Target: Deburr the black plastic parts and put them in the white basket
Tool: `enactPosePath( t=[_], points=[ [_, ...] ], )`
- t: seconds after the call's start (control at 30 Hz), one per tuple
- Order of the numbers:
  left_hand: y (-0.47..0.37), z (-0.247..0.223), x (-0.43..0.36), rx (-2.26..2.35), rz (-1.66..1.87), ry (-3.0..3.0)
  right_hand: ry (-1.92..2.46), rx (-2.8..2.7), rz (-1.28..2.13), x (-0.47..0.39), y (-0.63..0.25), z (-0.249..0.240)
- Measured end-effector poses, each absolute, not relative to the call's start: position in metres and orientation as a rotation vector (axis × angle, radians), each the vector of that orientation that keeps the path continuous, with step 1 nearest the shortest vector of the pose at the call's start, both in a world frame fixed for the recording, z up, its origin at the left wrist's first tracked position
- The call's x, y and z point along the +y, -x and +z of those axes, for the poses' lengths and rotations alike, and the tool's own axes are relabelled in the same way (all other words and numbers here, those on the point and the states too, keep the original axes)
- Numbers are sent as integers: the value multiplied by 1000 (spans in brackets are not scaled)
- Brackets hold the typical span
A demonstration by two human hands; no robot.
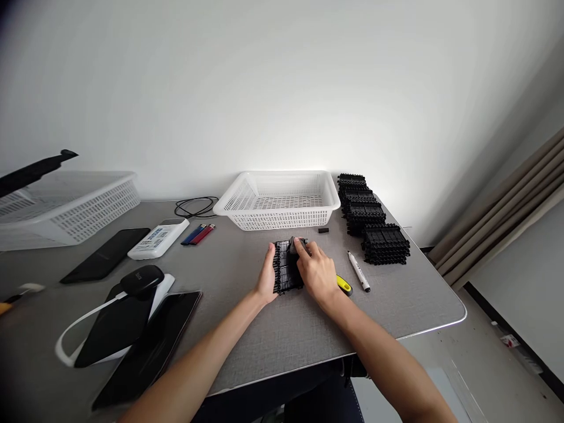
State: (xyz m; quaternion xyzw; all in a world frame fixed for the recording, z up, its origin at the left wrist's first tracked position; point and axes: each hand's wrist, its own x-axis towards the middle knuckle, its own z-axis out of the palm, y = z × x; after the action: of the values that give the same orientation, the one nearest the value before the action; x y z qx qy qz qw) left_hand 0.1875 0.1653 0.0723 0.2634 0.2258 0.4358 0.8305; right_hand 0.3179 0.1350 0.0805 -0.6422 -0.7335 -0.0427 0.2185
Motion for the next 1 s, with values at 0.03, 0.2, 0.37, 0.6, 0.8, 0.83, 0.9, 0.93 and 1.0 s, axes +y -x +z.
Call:
enactPosePath(
  t=[0.03, 0.2, 0.37, 0.6, 0.8, 0.83, 0.9, 0.93, 1.0],
  points=[
    [-188, 73, 164, 472, 919, -561, 1810, -2036, -128, 134, -316, 82],
    [-188, 74, 164, 503, 935, -544, 1881, -2079, -121, 130, -310, 86],
    [-186, 72, 168, 532, 966, -498, 1891, -2161, -50, 127, -304, 86],
    [-169, 78, 186, 687, 1193, -415, 1767, -2361, -9, 120, -293, 83],
    [-165, 81, 189, 668, 1206, -437, 1722, -2355, -15, 119, -296, 85],
    [-165, 82, 188, 651, 1194, -446, 1714, -2326, -2, 119, -298, 85],
    [-167, 82, 186, 614, 1149, -460, 1691, -2234, 26, 120, -302, 85],
    [-168, 82, 185, 601, 1120, -465, 1676, -2172, 34, 120, -304, 85],
    [-169, 81, 184, 591, 1057, -473, 1651, -2039, 28, 121, -308, 84]
  ],
)
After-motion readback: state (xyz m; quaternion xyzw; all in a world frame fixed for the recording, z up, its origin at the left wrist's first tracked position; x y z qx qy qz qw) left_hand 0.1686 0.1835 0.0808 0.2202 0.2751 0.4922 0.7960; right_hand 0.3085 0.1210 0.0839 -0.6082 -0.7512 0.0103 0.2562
